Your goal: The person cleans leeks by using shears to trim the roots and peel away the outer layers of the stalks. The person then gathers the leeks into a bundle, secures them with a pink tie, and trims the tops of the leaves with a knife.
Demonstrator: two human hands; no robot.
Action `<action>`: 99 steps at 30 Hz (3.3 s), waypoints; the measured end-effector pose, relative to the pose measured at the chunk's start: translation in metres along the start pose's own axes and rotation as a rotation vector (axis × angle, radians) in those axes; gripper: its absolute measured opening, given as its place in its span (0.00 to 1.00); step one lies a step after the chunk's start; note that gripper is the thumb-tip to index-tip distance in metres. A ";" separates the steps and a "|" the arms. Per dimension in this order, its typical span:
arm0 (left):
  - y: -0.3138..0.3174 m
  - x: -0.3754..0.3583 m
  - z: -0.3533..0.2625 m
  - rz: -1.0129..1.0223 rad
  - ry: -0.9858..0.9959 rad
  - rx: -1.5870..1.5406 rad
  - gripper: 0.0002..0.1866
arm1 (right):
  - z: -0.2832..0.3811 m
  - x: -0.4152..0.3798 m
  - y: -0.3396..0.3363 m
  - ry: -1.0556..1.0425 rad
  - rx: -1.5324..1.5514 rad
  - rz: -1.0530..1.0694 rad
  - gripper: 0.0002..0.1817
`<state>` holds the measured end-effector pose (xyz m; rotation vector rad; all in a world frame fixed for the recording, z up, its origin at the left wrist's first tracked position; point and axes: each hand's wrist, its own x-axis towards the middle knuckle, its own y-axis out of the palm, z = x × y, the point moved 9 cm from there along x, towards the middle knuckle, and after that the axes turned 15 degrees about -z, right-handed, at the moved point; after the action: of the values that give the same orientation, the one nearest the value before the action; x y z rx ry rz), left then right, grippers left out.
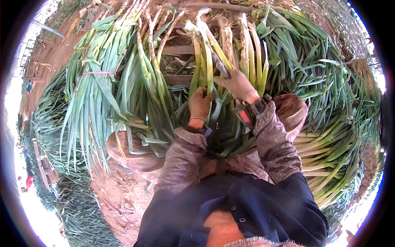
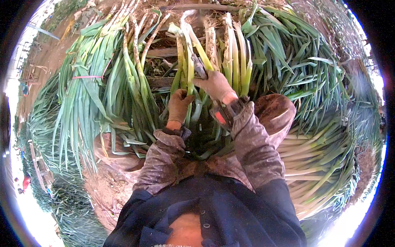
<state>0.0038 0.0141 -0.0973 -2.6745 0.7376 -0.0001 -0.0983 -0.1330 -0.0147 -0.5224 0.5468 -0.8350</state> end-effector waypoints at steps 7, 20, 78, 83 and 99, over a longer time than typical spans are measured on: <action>0.026 -0.043 -0.044 0.001 0.261 0.360 0.18 | 0.003 0.028 -0.006 0.010 0.130 -0.001 0.24; -0.051 -0.015 -0.028 -0.008 0.256 0.687 0.19 | -0.015 -0.122 0.021 -0.099 -0.120 0.121 0.26; 0.006 -0.035 -0.033 0.018 0.456 0.400 0.22 | 0.032 0.123 0.030 -0.227 -0.412 -0.101 0.38; 0.028 -0.043 -0.032 0.000 0.554 0.335 0.27 | 0.009 0.132 0.016 -0.247 -0.340 -0.091 0.37; -0.064 -0.013 -0.075 -0.036 0.499 0.686 0.17 | 0.063 0.006 0.057 0.009 -0.025 0.226 0.25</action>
<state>0.0176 0.0456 -0.0039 -2.0255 0.6669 -0.8019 -0.0242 -0.0926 -0.0053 -0.4698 0.6131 -0.6160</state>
